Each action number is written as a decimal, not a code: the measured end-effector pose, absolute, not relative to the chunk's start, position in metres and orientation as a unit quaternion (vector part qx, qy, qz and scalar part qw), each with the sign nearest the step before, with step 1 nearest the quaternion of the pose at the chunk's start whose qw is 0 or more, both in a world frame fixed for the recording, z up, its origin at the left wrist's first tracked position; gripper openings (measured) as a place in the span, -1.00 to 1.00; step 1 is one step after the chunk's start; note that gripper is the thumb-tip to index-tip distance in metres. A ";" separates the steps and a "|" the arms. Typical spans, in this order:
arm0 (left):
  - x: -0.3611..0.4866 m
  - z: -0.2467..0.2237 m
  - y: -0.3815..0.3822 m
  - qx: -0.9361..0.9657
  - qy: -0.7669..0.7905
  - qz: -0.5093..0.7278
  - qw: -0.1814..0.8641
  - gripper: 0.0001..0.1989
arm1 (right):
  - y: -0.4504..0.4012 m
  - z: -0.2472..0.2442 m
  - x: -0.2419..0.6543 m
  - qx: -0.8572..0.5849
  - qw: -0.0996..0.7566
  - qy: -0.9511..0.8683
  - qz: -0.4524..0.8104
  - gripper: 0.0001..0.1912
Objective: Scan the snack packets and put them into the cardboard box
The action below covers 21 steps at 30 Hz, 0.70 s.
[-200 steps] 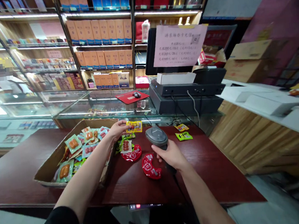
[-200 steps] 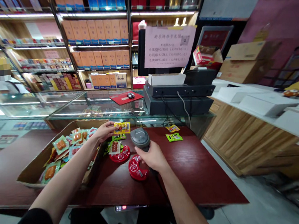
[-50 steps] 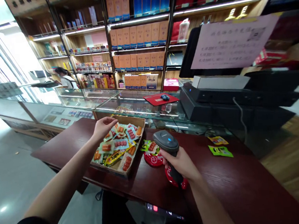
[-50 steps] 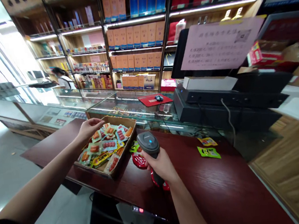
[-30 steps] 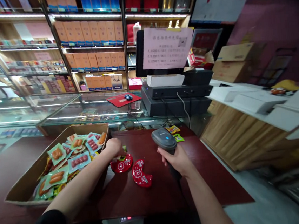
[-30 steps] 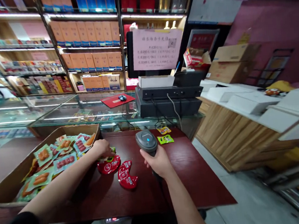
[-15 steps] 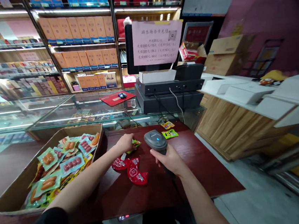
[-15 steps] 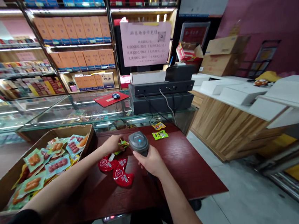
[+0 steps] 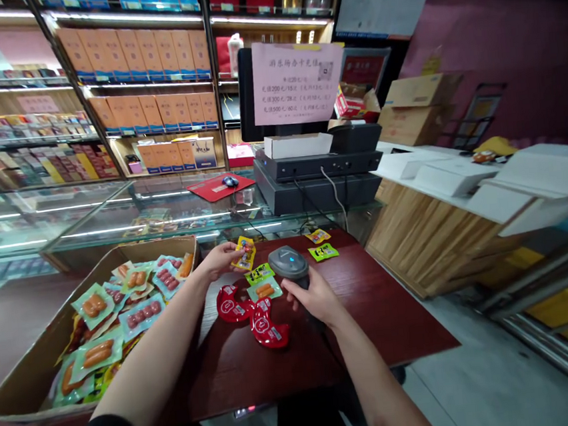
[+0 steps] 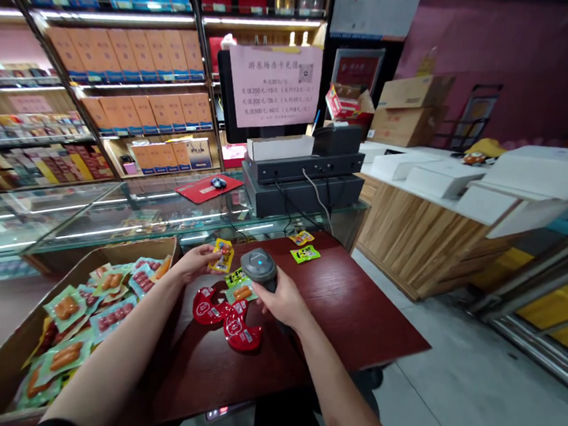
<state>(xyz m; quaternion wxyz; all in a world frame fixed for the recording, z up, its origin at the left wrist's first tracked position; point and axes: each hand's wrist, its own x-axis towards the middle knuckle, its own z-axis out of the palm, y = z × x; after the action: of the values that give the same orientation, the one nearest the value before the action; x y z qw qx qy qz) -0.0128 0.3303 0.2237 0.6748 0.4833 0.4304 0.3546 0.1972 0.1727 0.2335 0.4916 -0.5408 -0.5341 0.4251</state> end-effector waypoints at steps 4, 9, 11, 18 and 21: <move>-0.018 0.234 0.333 0.437 0.409 0.378 0.707 -0.61 | 0.175 0.239 0.186 -0.538 0.480 -0.545 0.427 -0.67; -0.022 0.237 0.336 0.449 0.357 0.412 0.708 -0.62 | 0.178 0.242 0.175 -0.564 0.462 -0.565 0.387 -0.67; -0.023 0.236 0.337 0.450 0.353 0.420 0.705 -0.59 | 0.180 0.243 0.172 -0.570 0.466 -0.570 0.365 -0.66; -0.019 0.240 0.335 0.508 0.376 0.477 0.611 -0.50 | 0.185 0.242 0.167 -0.583 0.466 -0.575 0.336 -0.67; -0.018 0.249 0.333 0.538 0.362 0.511 0.564 -0.52 | 0.186 0.243 0.166 -0.592 0.468 -0.570 0.324 -0.68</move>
<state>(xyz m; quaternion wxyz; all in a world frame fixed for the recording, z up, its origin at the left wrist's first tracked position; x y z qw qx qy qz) -0.0175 0.3333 0.2493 0.5642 0.5376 0.3623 0.5113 0.1664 0.1857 0.2433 0.4680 -0.5924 -0.5704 0.3236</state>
